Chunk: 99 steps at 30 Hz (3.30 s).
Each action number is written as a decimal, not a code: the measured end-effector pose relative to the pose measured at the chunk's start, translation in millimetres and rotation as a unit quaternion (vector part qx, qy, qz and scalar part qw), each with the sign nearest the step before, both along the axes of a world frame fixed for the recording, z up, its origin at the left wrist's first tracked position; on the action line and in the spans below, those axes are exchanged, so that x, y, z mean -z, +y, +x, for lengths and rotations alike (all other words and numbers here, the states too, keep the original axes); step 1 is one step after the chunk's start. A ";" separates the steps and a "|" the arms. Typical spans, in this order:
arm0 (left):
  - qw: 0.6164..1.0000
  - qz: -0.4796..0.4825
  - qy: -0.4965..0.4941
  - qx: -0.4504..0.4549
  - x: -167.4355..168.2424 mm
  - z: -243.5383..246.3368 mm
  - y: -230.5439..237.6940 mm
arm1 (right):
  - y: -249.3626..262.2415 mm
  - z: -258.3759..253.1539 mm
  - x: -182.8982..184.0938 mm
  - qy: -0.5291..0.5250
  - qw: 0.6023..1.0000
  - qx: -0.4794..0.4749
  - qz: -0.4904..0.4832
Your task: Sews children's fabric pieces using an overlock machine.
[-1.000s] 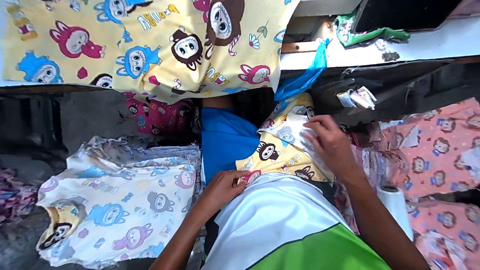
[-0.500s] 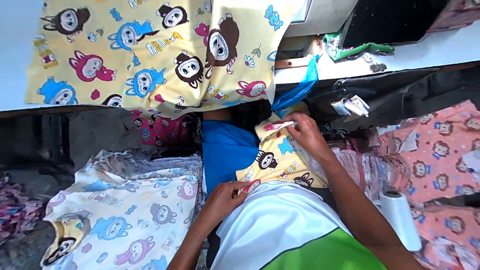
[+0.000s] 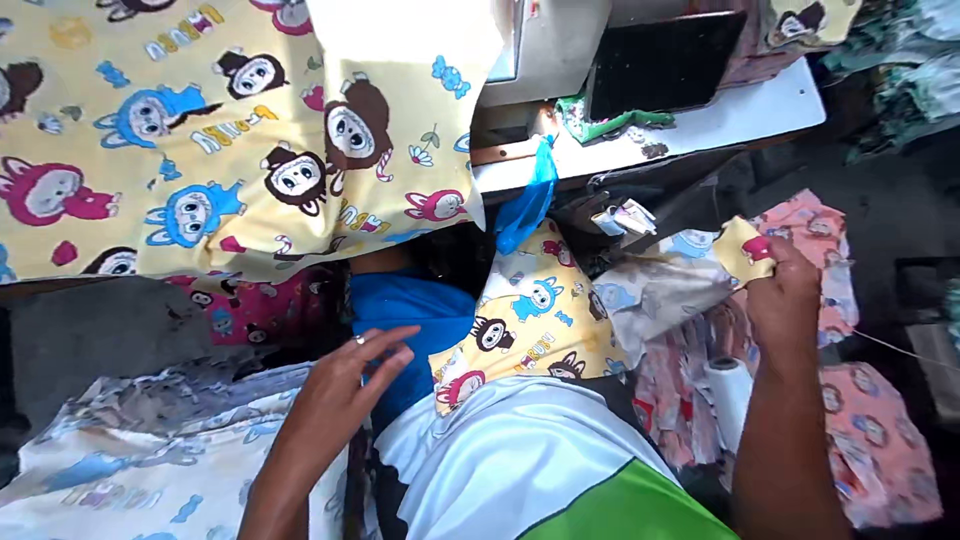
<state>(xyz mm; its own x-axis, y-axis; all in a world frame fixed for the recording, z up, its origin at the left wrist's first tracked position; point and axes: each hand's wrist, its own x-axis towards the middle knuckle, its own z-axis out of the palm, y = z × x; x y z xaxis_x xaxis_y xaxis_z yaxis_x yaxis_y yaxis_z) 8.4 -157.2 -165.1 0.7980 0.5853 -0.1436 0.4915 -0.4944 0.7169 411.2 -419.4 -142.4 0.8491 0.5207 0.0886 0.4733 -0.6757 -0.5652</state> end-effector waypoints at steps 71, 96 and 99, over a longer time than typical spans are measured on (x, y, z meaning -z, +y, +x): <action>0.950 0.278 -0.140 -0.017 -128.3 194.9 138.3 | 254.4 -76.1 -25.0 0.336 0.791 -0.236 0.454; 0.943 0.287 -0.163 -0.036 -117.6 185.7 126.5 | 247.9 -95.0 -29.1 0.325 0.783 -0.240 0.473; 0.937 0.298 -0.176 -0.041 -116.0 187.6 126.5 | 247.4 -96.3 -30.7 0.319 0.786 -0.236 0.474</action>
<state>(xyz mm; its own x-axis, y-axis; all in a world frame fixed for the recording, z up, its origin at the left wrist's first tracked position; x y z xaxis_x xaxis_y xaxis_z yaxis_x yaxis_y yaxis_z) 196.1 -30.8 -49.1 0.6838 0.5392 0.4916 0.3301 -0.8295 0.4506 314.9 -172.0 -111.7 0.6101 0.7475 0.2627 -0.0385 0.3591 -0.9325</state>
